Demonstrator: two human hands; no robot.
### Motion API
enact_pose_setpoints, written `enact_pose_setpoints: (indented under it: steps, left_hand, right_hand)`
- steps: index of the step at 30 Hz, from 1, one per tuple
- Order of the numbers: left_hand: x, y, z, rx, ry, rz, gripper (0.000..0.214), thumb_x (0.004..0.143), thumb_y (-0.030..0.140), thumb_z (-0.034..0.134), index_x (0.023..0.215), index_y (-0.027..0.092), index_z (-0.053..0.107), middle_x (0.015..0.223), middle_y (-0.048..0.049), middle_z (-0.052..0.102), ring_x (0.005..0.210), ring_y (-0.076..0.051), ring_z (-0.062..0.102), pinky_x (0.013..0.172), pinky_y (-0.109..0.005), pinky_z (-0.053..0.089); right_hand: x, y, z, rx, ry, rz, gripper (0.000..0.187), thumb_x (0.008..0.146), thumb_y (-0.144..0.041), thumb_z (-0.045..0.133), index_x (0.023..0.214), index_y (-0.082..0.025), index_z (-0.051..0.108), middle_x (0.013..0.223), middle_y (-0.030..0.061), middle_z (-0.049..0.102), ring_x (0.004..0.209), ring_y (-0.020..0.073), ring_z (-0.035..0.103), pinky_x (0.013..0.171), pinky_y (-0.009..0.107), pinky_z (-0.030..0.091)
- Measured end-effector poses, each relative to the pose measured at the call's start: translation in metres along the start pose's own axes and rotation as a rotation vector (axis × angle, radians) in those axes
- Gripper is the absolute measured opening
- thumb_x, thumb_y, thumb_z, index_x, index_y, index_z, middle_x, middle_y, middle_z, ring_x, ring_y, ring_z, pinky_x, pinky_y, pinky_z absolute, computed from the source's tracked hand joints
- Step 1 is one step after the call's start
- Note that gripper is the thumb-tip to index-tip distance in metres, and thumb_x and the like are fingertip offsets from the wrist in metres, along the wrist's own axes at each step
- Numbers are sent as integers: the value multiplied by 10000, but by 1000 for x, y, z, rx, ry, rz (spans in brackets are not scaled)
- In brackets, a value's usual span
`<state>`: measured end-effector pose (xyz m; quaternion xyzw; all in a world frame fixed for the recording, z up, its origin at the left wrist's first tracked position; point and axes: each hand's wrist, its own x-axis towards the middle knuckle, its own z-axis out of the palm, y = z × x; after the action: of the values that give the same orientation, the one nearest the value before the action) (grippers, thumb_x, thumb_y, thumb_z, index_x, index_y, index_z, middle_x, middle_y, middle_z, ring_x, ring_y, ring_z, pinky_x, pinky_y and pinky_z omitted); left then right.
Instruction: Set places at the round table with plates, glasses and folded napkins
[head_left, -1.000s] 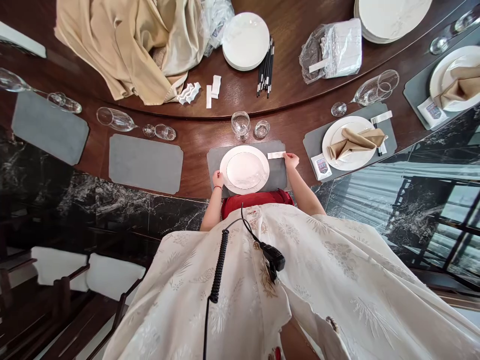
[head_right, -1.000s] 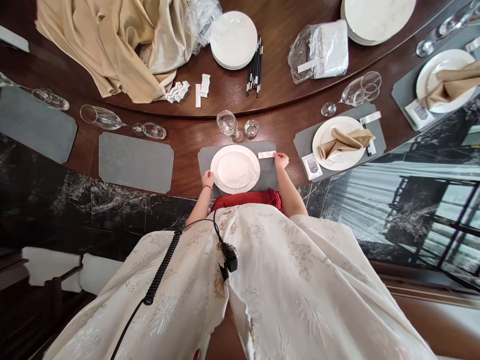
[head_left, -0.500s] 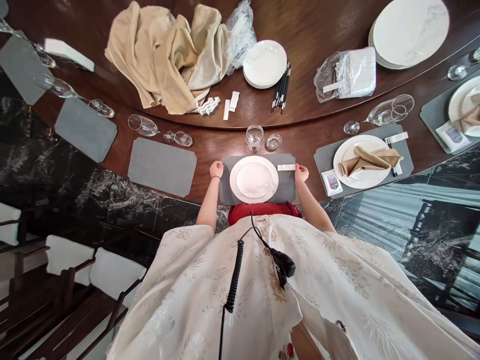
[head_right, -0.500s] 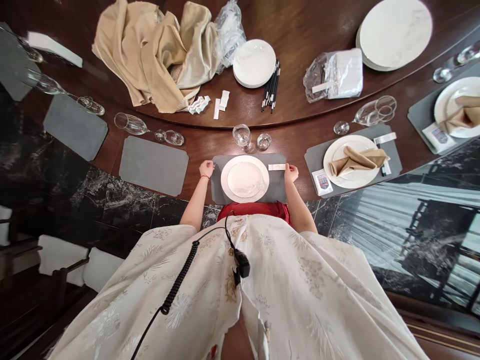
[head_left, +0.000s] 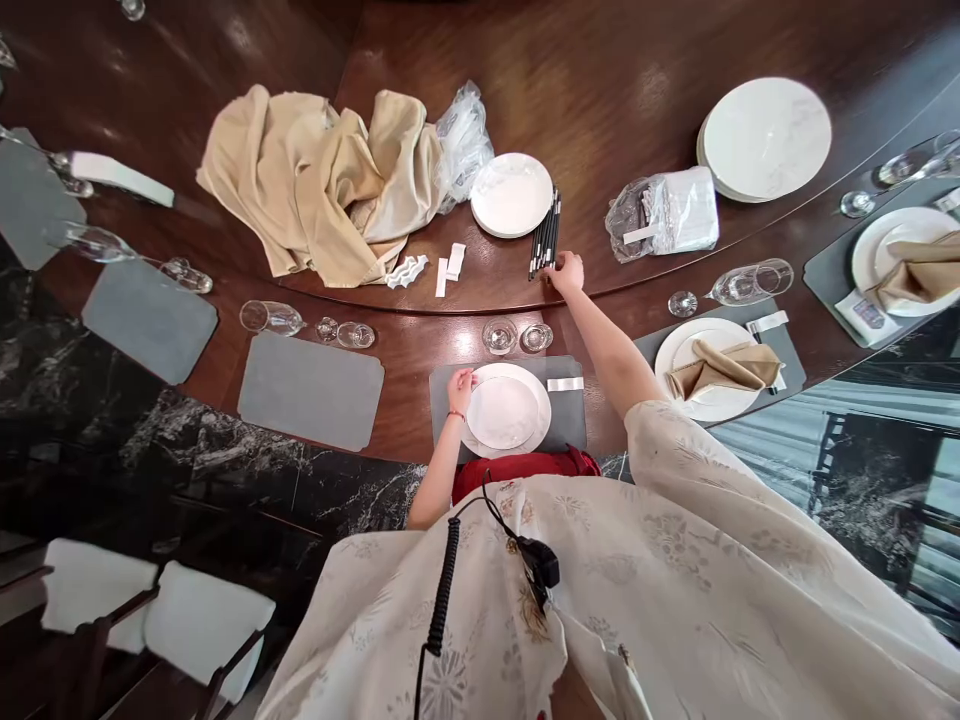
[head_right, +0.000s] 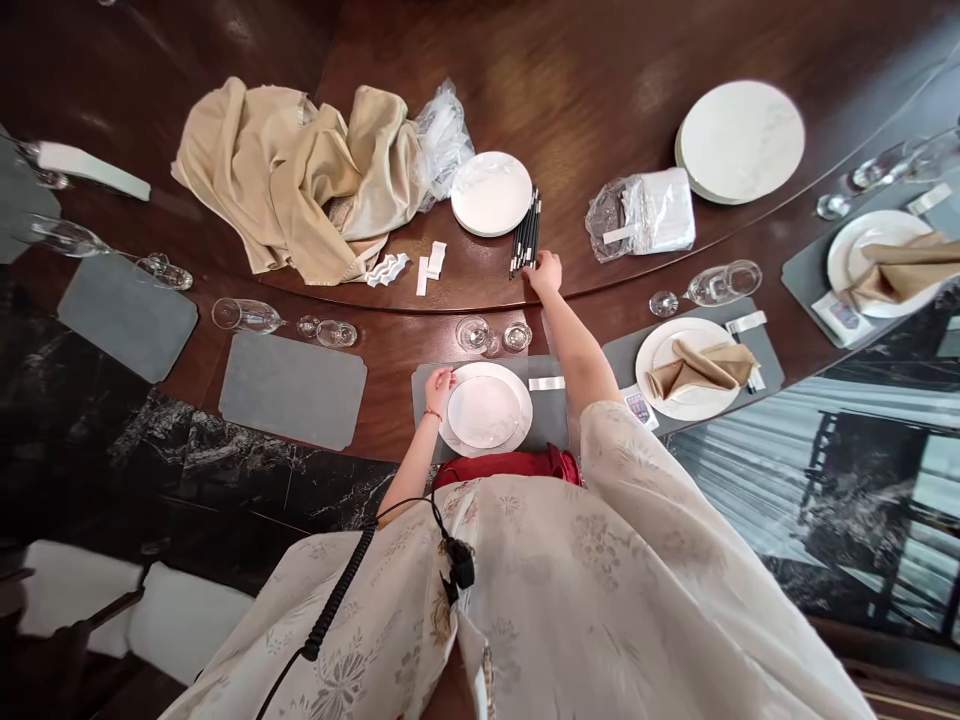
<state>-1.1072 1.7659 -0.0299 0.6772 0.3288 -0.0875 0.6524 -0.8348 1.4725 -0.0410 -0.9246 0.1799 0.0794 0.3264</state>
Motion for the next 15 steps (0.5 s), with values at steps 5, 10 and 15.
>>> enact_pose_setpoints:
  steps: [5, 10, 15]
  left_hand:
    - [-15, -16, -16, 56, 41, -102, 279, 869, 469, 707, 875, 197, 644, 812, -54, 719, 763, -182, 704, 786, -329, 571]
    - [-17, -1, -19, 120, 32, -104, 259, 896, 464, 663, 920, 206, 649, 854, -62, 726, 816, -179, 709, 818, -325, 576]
    - [-27, 25, -14, 133, 19, -22, 257, 918, 446, 642, 969, 196, 673, 906, -94, 735, 875, -196, 717, 847, -346, 583]
  right_hand:
    - [10, -9, 3, -142, -18, 116, 305, 1013, -127, 487, 1267, -59, 641, 1374, 255, 585, 1268, 305, 617, 1135, 475, 480]
    - [-3, 14, -15, -158, 20, 296, 334, 1006, -80, 459, 1284, 40, 598, 1175, 314, 680, 1204, 324, 682, 1066, 471, 534]
    - [-43, 35, -39, -286, -70, 262, 275, 1010, -119, 516, 1230, 11, 619, 1177, 323, 694, 1231, 342, 679, 1084, 481, 508]
